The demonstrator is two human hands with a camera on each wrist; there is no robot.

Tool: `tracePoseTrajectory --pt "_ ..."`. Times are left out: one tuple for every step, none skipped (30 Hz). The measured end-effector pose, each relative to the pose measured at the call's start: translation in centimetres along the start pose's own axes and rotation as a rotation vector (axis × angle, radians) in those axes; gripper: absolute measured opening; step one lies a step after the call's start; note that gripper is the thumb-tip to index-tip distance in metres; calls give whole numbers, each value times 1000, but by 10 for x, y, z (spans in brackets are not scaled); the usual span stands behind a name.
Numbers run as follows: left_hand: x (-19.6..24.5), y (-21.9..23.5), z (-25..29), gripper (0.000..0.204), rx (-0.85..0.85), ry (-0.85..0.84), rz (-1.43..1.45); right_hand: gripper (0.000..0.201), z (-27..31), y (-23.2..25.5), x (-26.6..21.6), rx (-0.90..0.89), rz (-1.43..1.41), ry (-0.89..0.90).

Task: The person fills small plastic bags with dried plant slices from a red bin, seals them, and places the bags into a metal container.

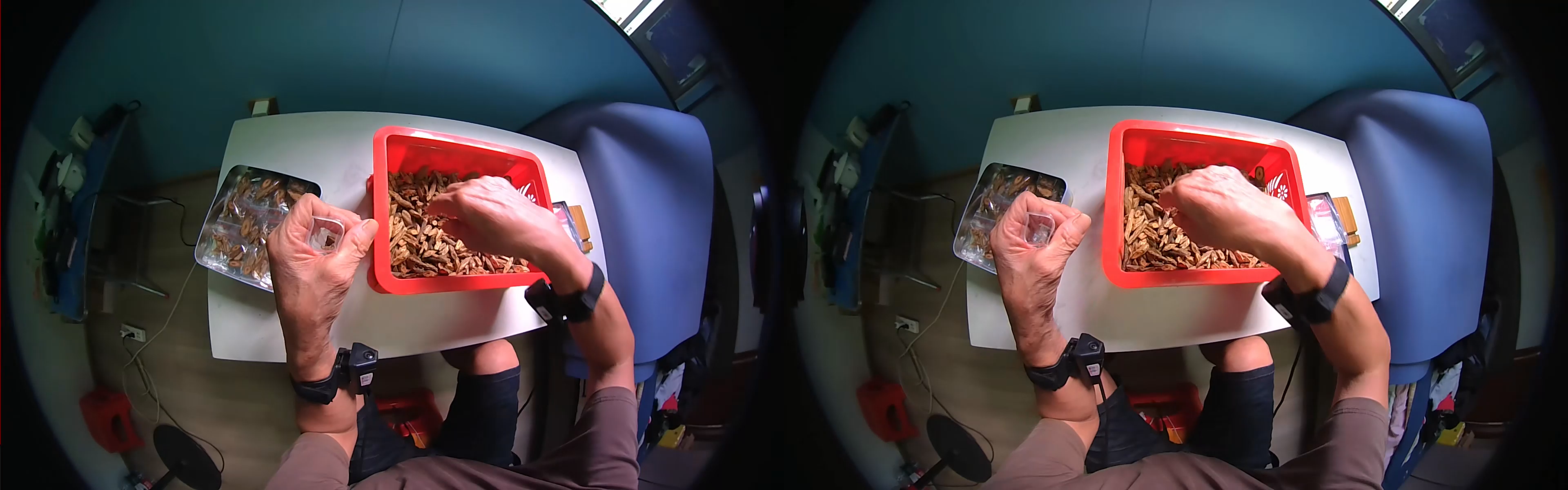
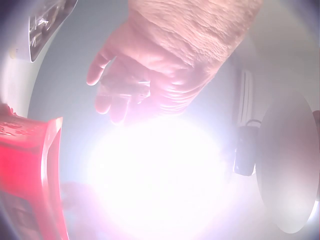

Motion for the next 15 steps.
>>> tracePoseTrajectory --pt "-1 1 0 21 1 -9 3 24 -10 -6 3 -2 3 -4" --pt "-3 2 0 21 -1 -10 8 27 -19 -12 7 -14 -10 -43" --pt "-5 2 -1 21 -9 -32 8 30 -28 -19 13 -27 -24 -80" --pt "-5 2 -1 20 -17 -54 7 30 -38 -27 18 -28 -22 -82" --pt "-5 2 -1 20 -16 -53 8 30 -48 -35 23 -31 -12 -84" --pt "-4 2 -1 20 -19 -28 13 31 -57 -38 23 -34 -3 -84" --pt "-4 2 -1 20 -23 -1 18 31 -64 -40 23 -36 -4 -83" --pt "-3 3 -1 20 -30 6 6 25 -70 -40 23 -33 -9 -71" --pt "-4 3 -1 20 -30 7 7 18 -75 -40 22 -29 -14 -62" --pt "-4 4 -1 20 -26 -6 10 16 -79 -42 23 11 -19 -37" --pt "-4 4 -2 20 -21 -22 14 16 -83 -45 24 12 -16 -41" --pt "-3 4 -2 20 -21 -25 16 14 -86 -48 25 -14 -4 -56" --pt "-3 5 -2 20 -26 -17 21 12 -89 -51 26 -42 7 -69" --pt "-2 6 -1 20 -28 -8 23 10 -90 -51 27 -29 0 -77" --pt "-2 7 -1 20 -24 -8 22 10 -90 -51 29 -29 1 -72"
Point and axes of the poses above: each hand's wrist, its own z-axis away from the middle knuckle, its own y-axis out of the back of the hand, x = y × z, the point moved 7 cm from there along -z, towards the middle knuckle, and after that the axes turned 6 degrees about -x, right-handed, at the moved point
